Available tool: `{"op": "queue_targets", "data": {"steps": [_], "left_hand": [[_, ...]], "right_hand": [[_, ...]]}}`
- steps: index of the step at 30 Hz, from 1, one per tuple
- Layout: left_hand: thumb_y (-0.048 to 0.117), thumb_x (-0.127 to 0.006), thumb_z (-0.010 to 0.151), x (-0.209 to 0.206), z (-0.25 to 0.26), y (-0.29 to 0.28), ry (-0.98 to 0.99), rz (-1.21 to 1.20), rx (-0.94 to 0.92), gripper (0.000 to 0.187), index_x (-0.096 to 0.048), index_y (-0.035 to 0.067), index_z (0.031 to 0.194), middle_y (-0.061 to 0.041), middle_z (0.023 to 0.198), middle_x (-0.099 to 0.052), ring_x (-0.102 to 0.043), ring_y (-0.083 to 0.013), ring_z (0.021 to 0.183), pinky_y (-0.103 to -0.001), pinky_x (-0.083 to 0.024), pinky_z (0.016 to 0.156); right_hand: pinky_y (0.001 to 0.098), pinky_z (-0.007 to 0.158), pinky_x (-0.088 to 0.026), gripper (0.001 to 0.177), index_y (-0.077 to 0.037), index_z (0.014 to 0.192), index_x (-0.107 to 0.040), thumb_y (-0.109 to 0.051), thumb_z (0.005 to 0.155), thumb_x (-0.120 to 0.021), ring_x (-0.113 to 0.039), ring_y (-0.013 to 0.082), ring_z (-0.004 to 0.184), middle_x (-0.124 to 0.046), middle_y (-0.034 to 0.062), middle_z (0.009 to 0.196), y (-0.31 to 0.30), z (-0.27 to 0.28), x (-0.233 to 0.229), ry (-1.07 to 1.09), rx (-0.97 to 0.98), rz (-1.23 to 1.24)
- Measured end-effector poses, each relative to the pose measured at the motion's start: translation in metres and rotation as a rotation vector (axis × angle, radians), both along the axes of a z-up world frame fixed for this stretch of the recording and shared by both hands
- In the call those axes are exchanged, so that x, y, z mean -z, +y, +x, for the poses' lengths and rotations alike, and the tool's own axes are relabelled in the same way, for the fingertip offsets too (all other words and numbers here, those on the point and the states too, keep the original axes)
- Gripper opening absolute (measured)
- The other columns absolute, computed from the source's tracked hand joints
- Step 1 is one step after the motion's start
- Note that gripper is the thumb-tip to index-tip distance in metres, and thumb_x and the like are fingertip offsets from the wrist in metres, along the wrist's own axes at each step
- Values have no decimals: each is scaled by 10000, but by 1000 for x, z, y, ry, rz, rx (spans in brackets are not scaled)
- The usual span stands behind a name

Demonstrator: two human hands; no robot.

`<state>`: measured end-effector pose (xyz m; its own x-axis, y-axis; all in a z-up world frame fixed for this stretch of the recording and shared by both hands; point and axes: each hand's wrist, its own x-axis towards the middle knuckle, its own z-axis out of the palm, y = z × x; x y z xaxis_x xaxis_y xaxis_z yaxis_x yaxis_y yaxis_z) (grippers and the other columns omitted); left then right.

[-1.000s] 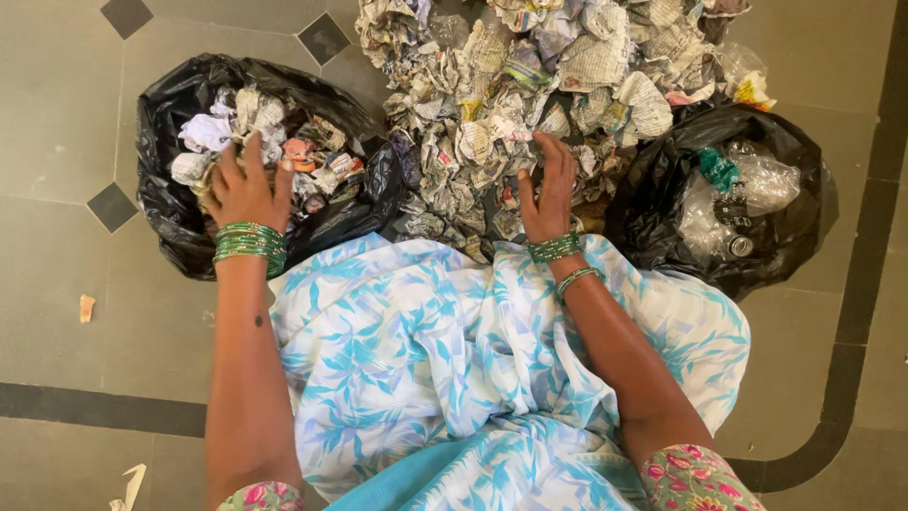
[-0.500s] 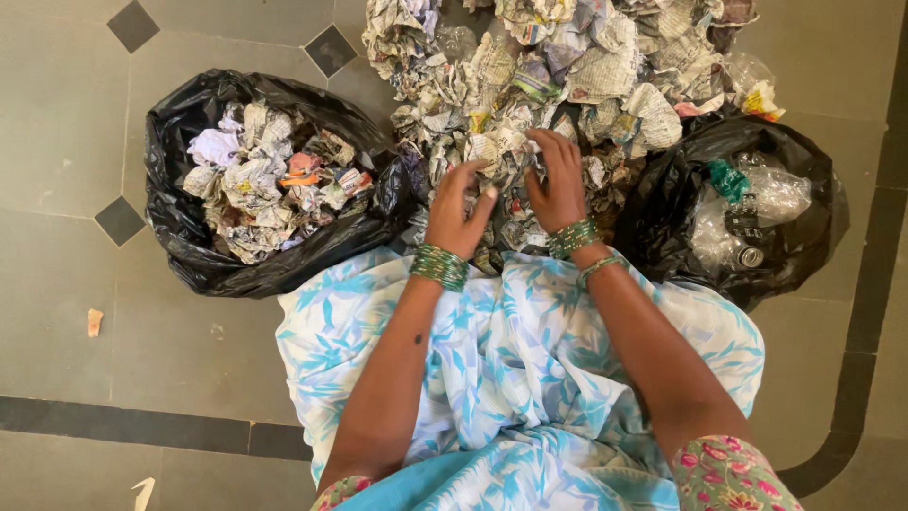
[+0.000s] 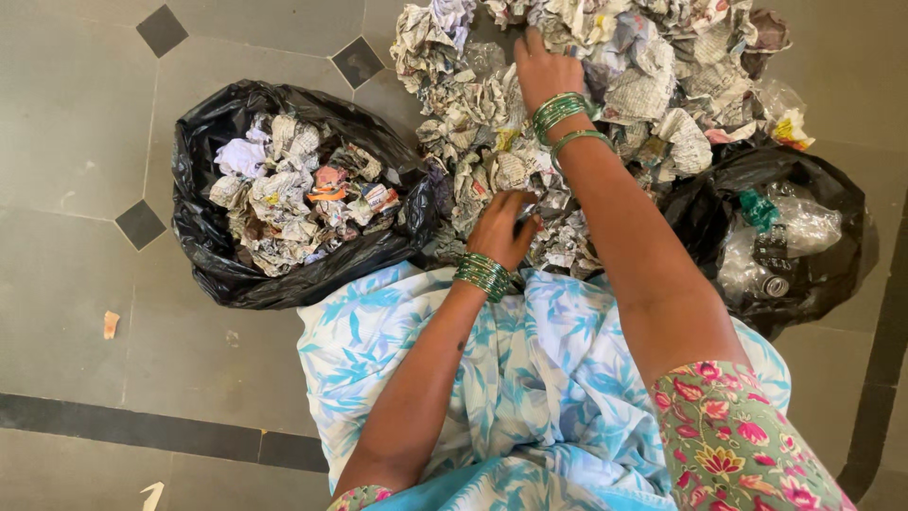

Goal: The person sits on the floor and sorts through a pile of crumpled paper and plastic waste. They pick up individual items, unfold or inspect them, and place them into one of two black plastic bags on either side.

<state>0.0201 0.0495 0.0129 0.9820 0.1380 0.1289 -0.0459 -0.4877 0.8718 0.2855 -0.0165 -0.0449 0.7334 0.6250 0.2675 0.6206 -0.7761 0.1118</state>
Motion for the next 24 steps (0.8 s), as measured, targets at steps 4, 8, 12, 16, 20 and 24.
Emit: {"op": "queue_targets", "data": {"steps": [4,8,12,16,20,24], "left_hand": [[186,-653,942,-5,3,1,68,-5,27,243,-666,109,1171,-144,1170,-658,-675,-363,1035,-455,-555,865],[223,-644,966,-5,3,2,108,18,33,240,-664,121,1182,-135,1160,-660,-680,-364,1011,-461,-562,850],[216,-638,940,-2,5,2,133,15,32,258,-671,126,1179,-131,1165,-665,-692,-349,1003,-457,-564,831],[207,-634,938,3,4,3,94,-6,22,256,-672,120,1176,-132,1178,-670,-696,-346,1021,-451,-565,860],[211,-644,924,6,4,4,115,-2,7,249,-696,129,1153,-135,1166,-678,-696,-351,1020,-447,-564,852],[262,-662,946,1,5,4,78,12,30,299,-665,121,1209,-134,1189,-681,-695,-344,1037,-444,-563,876]], "right_hand": [[455,576,-568,292,-68,1242,-643,-76,951,-664,-723,326,738,-620,144,1231,-12,9,13,53,103,-110],[447,587,-568,397,-76,1176,-682,-18,784,-704,-722,312,727,-609,182,1193,-21,-1,0,140,139,-144],[394,529,-554,313,-46,1108,-716,-20,797,-734,-701,251,668,-615,186,1202,-32,-27,-25,168,158,-173],[260,483,-520,238,-70,1248,-717,-46,1013,-741,-654,151,667,-657,94,1125,-51,-64,-56,0,93,176],[240,540,-519,326,-59,1300,-706,-68,981,-776,-652,149,736,-648,68,1097,-98,-121,-103,-114,4,326],[291,597,-516,330,-70,1266,-716,-42,945,-789,-626,177,701,-614,76,1054,-136,-176,-137,-66,92,426]]}}
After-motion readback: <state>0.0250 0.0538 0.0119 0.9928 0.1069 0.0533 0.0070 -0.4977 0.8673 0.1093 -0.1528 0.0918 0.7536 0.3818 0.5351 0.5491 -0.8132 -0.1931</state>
